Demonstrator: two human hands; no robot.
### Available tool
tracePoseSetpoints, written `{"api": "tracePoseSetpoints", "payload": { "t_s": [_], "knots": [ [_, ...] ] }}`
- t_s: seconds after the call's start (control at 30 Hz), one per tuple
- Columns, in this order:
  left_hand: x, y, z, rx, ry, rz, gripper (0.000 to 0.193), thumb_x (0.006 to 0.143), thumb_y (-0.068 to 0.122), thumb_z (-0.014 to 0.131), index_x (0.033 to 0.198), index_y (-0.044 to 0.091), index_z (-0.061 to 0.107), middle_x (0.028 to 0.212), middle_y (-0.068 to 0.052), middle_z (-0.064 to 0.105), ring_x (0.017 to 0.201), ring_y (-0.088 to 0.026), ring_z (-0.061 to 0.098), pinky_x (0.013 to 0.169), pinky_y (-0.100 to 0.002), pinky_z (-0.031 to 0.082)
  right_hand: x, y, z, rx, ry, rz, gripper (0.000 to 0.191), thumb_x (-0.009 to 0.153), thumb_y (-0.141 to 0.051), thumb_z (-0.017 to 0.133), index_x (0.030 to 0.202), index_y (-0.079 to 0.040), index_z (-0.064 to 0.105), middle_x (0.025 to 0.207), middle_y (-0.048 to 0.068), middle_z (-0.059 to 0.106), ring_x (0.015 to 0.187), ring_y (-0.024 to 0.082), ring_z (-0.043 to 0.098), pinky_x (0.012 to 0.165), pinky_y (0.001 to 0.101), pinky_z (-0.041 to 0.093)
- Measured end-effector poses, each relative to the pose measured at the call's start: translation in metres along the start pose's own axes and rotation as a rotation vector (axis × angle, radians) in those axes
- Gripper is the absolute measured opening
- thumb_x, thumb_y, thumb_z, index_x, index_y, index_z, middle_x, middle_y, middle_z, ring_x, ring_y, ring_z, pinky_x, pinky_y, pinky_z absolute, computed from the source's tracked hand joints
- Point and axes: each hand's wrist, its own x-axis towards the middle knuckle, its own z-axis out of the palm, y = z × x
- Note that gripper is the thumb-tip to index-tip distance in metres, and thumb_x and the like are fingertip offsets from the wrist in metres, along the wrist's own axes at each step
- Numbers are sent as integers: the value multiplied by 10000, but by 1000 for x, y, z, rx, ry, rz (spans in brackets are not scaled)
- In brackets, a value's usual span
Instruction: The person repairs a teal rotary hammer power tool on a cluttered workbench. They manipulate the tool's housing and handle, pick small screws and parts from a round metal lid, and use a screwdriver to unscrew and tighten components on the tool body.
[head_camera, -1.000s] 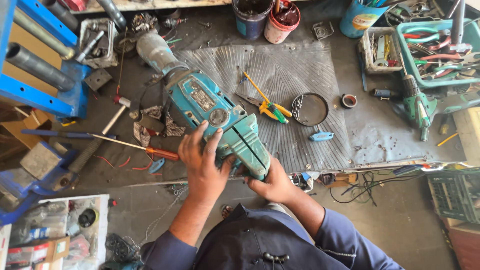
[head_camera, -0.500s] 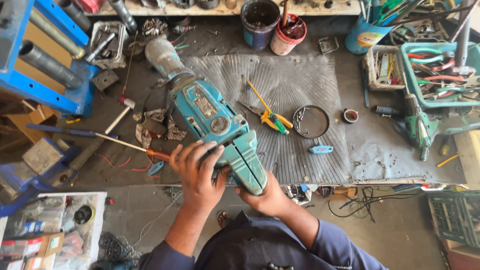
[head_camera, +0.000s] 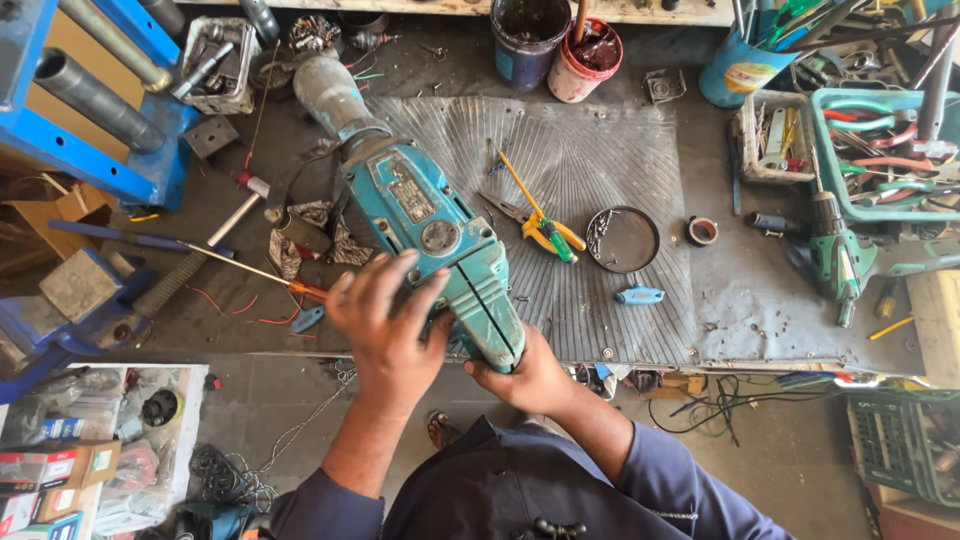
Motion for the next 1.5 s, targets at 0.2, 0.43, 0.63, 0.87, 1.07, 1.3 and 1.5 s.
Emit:
{"api": "tracePoseSetpoints", "payload": {
  "t_s": [0.2, 0.43, 0.63, 0.87, 1.07, 1.3, 1.5],
  "knots": [
    [51, -8, -7, -43, -345, 429, 547, 895, 78, 622, 1437, 152, 618, 1515, -42, 577, 1461, -238, 458, 1216, -530, 293, 2, 2, 3, -32, -24, -26, 326, 822, -55, 782, 1114, -36, 638, 948, 36, 677, 855, 114, 610, 797, 313, 546],
    [85, -17, 6, -213, -556, 730, 321, 919, 172, 587, 1222, 123, 685, 1323, -62, 668, 1373, -255, 566, 1219, -523, 336, 2, -4, -2, -74, 15, 55, 305, 810, -77, 807, 1060, -39, 637, 878, 41, 680, 791, 128, 615, 750, 320, 548],
    [81, -16, 10, -132, -498, 712, 237, 913, 209, 618, 1127, 185, 719, 1133, 6, 689, 1270, -197, 624, 1149, -588, 368, -8, -9, 12, -147, 241, 61, 375, 796, -105, 789, 1110, -39, 597, 913, 79, 741, 826, 188, 748, 779, 348, 586],
    [83, -14, 5, -168, -474, 703, 273, 939, 183, 592, 1181, 174, 719, 1272, -10, 704, 1297, -191, 617, 1128, -526, 387, -16, 1, 20, -242, 289, 36, 326, 837, -101, 785, 1100, -27, 606, 901, 136, 718, 808, 294, 738, 744, 377, 573],
    [83, -11, 2, -172, -446, 741, 259, 922, 190, 607, 1152, 149, 721, 1181, -18, 721, 1276, -211, 634, 1149, -540, 382, -16, 3, 20, -282, 259, -41, 322, 828, -89, 798, 1080, -28, 607, 903, 135, 702, 822, 306, 734, 733, 381, 568],
    [83, -12, 7, -193, -361, 829, 174, 928, 212, 649, 1085, 170, 713, 1076, -7, 720, 1221, -226, 655, 1138, -546, 396, -16, 2, 9, -82, 130, -1, 382, 803, -87, 806, 1124, -29, 608, 920, 90, 751, 811, 229, 769, 760, 343, 598],
    [58, -3, -11, -57, -401, 557, 437, 858, 186, 672, 1294, 215, 647, 1378, -43, 627, 1342, -237, 551, 1112, -588, 322, -22, 22, 1, -53, 37, -94, 416, 800, -103, 756, 1175, -37, 587, 944, 71, 734, 842, 183, 754, 782, 330, 603]
  ]
}}
